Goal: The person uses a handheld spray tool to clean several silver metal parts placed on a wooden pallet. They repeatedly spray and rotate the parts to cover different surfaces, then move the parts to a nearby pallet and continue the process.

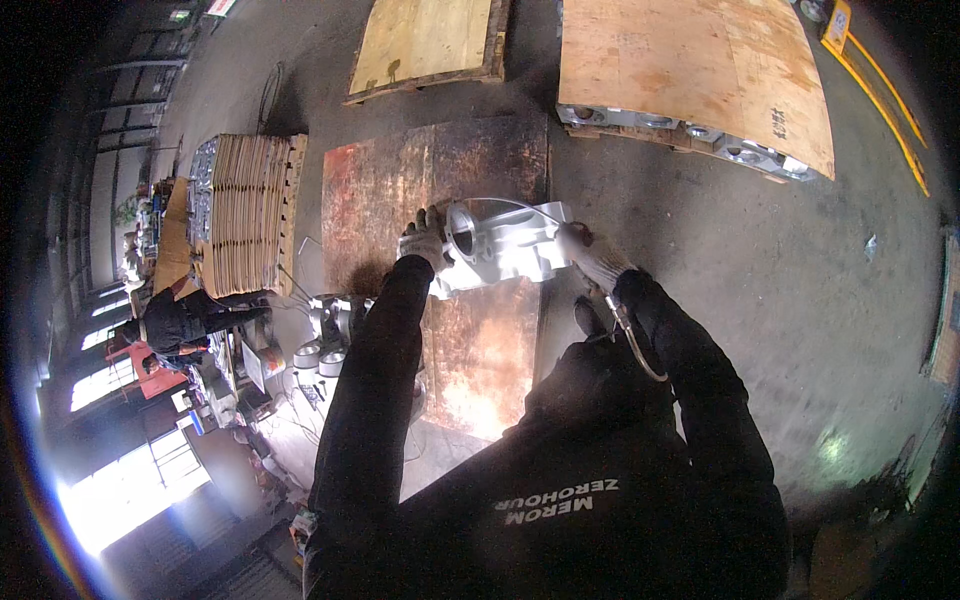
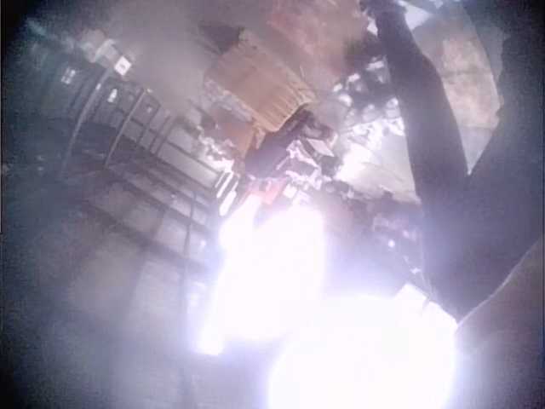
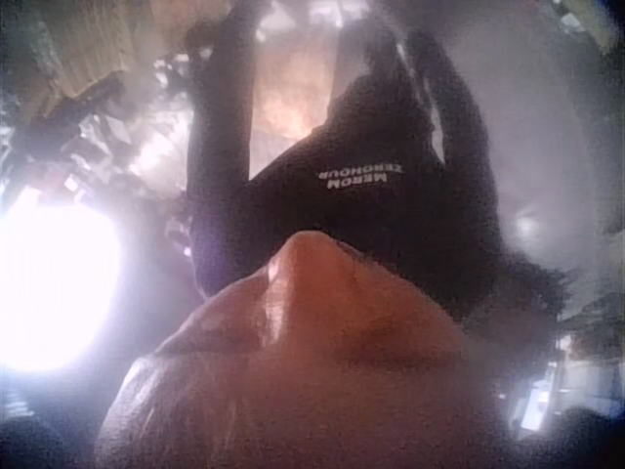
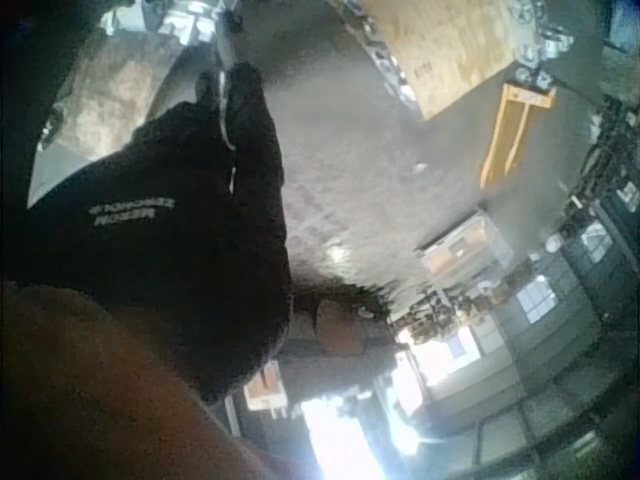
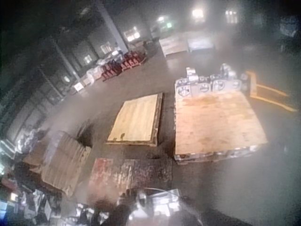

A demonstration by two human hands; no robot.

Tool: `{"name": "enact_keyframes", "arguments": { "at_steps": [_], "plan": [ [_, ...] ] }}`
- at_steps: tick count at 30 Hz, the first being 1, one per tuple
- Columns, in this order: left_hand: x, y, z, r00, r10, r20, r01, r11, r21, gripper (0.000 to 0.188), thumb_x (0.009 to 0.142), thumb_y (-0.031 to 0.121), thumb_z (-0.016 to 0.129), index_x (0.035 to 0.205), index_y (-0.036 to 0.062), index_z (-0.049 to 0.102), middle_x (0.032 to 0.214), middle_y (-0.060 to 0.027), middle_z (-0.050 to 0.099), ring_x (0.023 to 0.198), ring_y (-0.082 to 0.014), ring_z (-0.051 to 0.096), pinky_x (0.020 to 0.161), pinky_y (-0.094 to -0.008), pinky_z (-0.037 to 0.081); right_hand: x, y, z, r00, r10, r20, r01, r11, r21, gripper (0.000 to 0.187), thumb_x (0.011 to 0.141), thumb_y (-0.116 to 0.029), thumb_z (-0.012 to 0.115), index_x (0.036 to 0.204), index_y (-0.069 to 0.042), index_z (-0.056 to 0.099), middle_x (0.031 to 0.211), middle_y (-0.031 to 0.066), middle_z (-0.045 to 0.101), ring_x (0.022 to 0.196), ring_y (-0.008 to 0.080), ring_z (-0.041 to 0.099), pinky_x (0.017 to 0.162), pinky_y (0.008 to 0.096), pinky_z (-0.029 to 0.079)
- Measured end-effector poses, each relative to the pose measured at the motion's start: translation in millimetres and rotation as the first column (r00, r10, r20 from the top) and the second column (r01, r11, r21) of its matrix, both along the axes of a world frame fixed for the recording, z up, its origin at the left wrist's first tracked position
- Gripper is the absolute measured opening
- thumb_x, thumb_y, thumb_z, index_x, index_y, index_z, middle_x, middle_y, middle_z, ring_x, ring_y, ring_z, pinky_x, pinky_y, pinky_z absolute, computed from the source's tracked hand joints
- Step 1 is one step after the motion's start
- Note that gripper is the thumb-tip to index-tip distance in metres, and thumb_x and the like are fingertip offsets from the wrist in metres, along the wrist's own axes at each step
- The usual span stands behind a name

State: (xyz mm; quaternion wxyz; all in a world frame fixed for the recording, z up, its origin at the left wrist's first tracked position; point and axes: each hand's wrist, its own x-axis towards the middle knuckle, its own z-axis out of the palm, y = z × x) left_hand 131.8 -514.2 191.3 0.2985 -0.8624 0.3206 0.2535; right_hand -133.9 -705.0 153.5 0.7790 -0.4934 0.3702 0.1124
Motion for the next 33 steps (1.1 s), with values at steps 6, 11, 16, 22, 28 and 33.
{"name": "enact_keyframes", "arguments": {
  "at_steps": [6,11,16,22,28,33],
  "plan": [
    [3,1,-12,1.000,-0.014,-0.006,0.013,1.000,-0.019,0.126,0.067,0.050,0.081,0.154,0.0068,0.000,0.159,-0.0184,0.013,0.137,-0.0390,0.037,0.110,-0.0415,0.037,0,-11,-59,0.986,0.168,-0.011,-0.168,0.986,0.022,0.045,0.096,-0.050,0.052,0.073,-0.011,0.052,0.049,-0.0022,0.044,0.036,0.0091,0.041,0.034,0.0280,0.033],
    [6,7,-14,1.000,-0.014,-0.025,0.014,1.000,0.000,0.128,0.066,0.049,0.082,0.154,0.0089,-0.003,0.159,-0.0182,0.013,0.139,-0.0386,0.033,0.112,-0.0434,0.034,15,4,-25,0.987,0.112,-0.114,-0.122,0.988,-0.093,0.046,0.092,-0.054,0.056,0.082,-0.010,0.055,0.050,-0.0022,0.044,0.036,0.0096,0.041,0.034,0.0281,0.033],
    [3,14,-23,0.996,-0.077,0.052,0.082,0.992,-0.095,0.117,0.065,0.041,0.082,0.152,0.0066,0.013,0.154,-0.0200,0.026,0.129,-0.0385,0.044,0.105,-0.0439,0.041,-23,9,-4,1.000,0.012,-0.019,-0.014,0.988,-0.155,0.040,0.092,-0.052,0.058,0.101,-0.014,0.060,0.050,-0.0022,0.043,0.036,0.0102,0.041,0.033,0.0282,0.032],
    [18,26,-36,0.991,-0.134,0.026,0.136,0.987,-0.084,0.121,0.065,0.044,0.082,0.153,0.0077,0.007,0.156,-0.0187,0.021,0.133,-0.0388,0.039,0.108,-0.0441,0.038,-37,30,-52,0.993,0.061,0.104,-0.014,0.913,-0.408,0.037,0.092,-0.051,0.059,0.092,-0.013,0.062,0.051,-0.0014,0.048,0.038,0.0096,0.045,0.034,0.0266,0.034],
    [4,8,-12,1.000,0.023,-0.010,-0.023,0.999,-0.045,0.126,0.066,0.046,0.083,0.154,0.0100,-0.001,0.159,-0.0168,0.015,0.140,-0.0402,0.032,0.113,-0.0432,0.033,-29,34,-68,0.987,0.098,0.129,-0.030,0.891,-0.453,0.045,0.091,-0.054,0.057,0.080,-0.011,0.059,0.051,-0.0001,0.049,0.039,0.0105,0.048,0.035,0.0277,0.036],
    [1,6,-10,1.000,0.020,-0.015,-0.020,0.999,-0.029,0.128,0.066,0.046,0.083,0.154,0.0092,-0.002,0.159,-0.0173,0.015,0.139,-0.0408,0.032,0.113,-0.0436,0.033,-13,19,-55,0.984,0.125,-0.125,-0.120,0.992,0.047,0.047,0.091,-0.057,0.057,0.078,-0.012,0.057,0.051,-0.0002,0.049,0.039,0.0101,0.046,0.035,0.0274,0.035]
  ]
}}
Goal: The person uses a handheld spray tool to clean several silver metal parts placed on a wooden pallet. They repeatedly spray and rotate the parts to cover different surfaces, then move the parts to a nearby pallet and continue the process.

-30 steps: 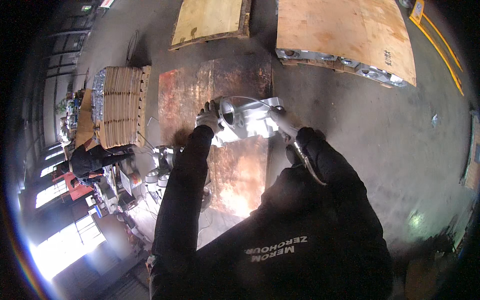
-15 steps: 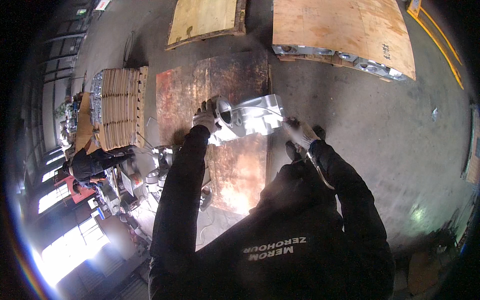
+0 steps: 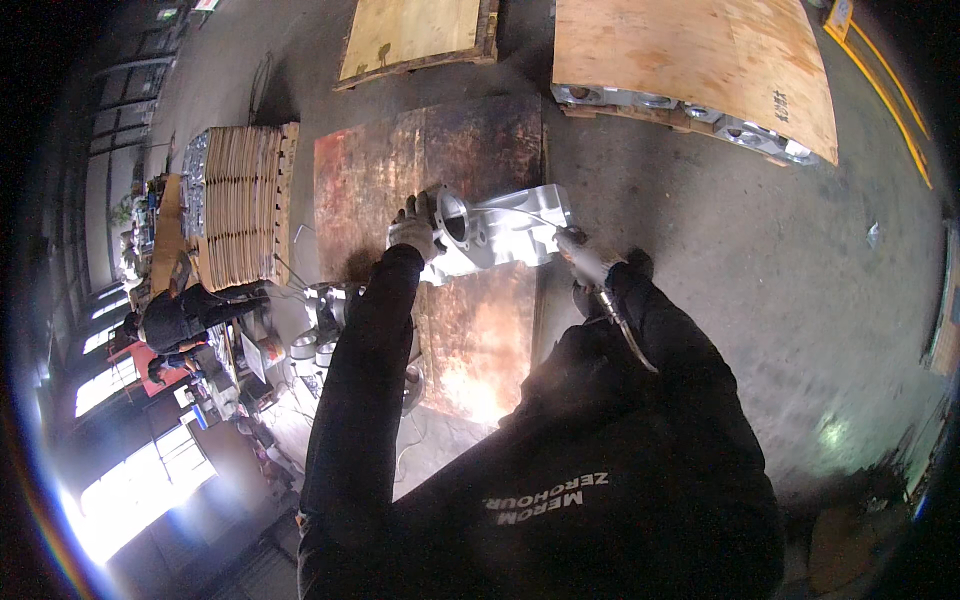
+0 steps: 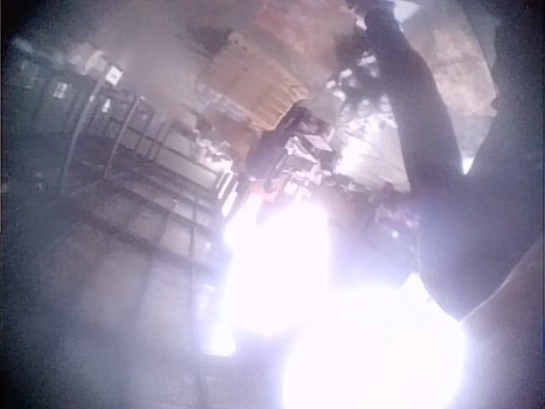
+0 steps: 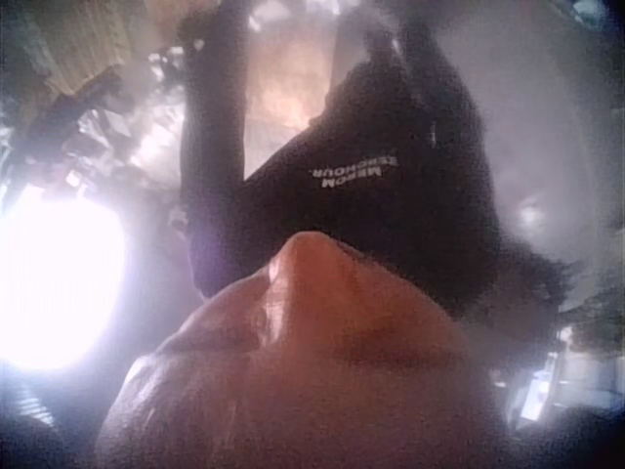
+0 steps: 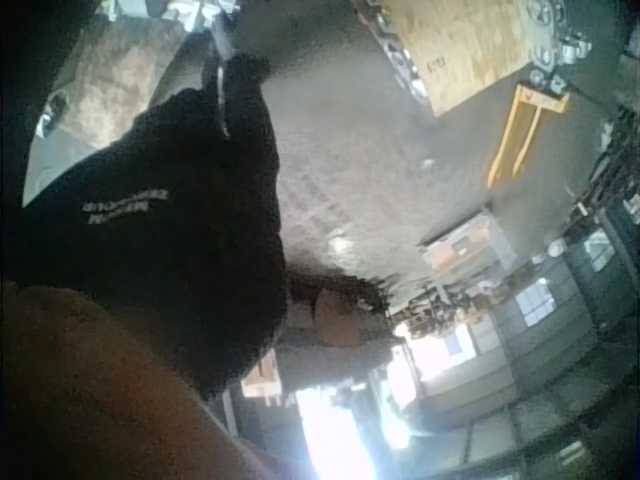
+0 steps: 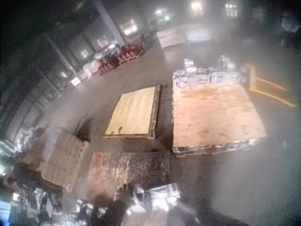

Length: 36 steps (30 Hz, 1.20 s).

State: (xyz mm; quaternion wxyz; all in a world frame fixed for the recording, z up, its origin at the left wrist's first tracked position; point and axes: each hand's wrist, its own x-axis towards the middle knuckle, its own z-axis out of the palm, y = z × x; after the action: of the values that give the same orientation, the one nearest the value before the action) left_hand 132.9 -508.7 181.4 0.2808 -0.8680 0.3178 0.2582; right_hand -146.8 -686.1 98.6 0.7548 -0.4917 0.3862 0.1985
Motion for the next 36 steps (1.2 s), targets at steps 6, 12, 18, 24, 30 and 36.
{"name": "enact_keyframes", "arguments": {
  "at_steps": [6,12,18,24,30,36],
  "plan": [
    [5,6,-8,1.000,-0.017,0.005,0.017,0.999,-0.037,0.129,0.066,0.045,0.085,0.154,0.0085,-0.003,0.159,-0.0189,0.013,0.139,-0.0411,0.031,0.113,-0.0449,0.031,7,2,32,0.998,-0.063,0.012,0.063,0.998,-0.028,0.042,0.092,-0.051,0.060,0.081,-0.010,0.056,0.052,-0.0004,0.047,0.037,0.0095,0.041,0.035,0.0275,0.032],
    [6,7,-11,0.999,-0.035,0.019,0.036,0.998,-0.044,0.124,0.066,0.044,0.083,0.153,0.0065,0.003,0.156,-0.0211,0.020,0.134,-0.0414,0.038,0.108,-0.0465,0.037,-24,-8,29,0.971,0.073,0.229,0.099,0.747,-0.657,0.033,0.095,-0.040,0.056,0.107,-0.010,0.064,0.087,0.0134,0.066,0.075,0.0294,0.063,0.064,0.0385,0.050],
    [11,5,-11,0.999,-0.046,0.009,0.046,0.999,-0.026,0.135,0.059,0.048,0.086,0.154,0.0091,-0.001,0.157,-0.0219,0.017,0.136,-0.0437,0.035,0.108,-0.0499,0.038,6,33,110,0.899,0.423,-0.112,-0.211,0.196,-0.958,0.035,0.092,-0.037,0.058,0.101,-0.003,0.060,0.075,0.0196,0.065,0.066,0.0378,0.066,0.055,0.0474,0.051],
    [16,9,-32,0.999,0.033,-0.003,-0.033,0.988,-0.151,0.139,0.050,0.040,0.091,0.153,0.0127,0.002,0.155,-0.0224,0.020,0.135,-0.0475,0.034,0.105,-0.0577,0.037,-11,26,142,0.833,0.484,-0.268,-0.331,0.047,-0.943,0.034,0.098,-0.034,0.047,0.118,-0.009,0.059,0.074,0.0170,0.066,0.065,0.0353,0.066,0.060,0.0485,0.052],
    [15,4,-33,0.998,0.059,-0.011,-0.060,0.977,-0.207,0.139,0.050,0.036,0.093,0.154,0.0141,0.002,0.154,-0.0210,0.021,0.135,-0.0481,0.034,0.104,-0.0594,0.038,-81,-20,135,0.930,0.135,-0.342,-0.343,-0.017,-0.939,0.034,0.094,-0.037,0.056,0.106,-0.004,0.054,0.080,0.0149,0.069,0.072,0.0351,0.067,0.062,0.0468,0.053],
    [16,4,-44,0.993,0.109,-0.035,-0.114,0.969,-0.220,0.142,0.049,0.033,0.092,0.154,0.0149,-0.002,0.158,-0.0211,0.014,0.138,-0.0474,0.029,0.108,-0.0574,0.035,-62,-1,127,0.883,0.339,-0.326,-0.342,-0.011,-0.939,0.039,0.092,-0.042,0.055,0.094,-0.004,0.062,0.085,0.0200,0.068,0.077,0.0373,0.067,0.064,0.0492,0.053]
  ]
}}
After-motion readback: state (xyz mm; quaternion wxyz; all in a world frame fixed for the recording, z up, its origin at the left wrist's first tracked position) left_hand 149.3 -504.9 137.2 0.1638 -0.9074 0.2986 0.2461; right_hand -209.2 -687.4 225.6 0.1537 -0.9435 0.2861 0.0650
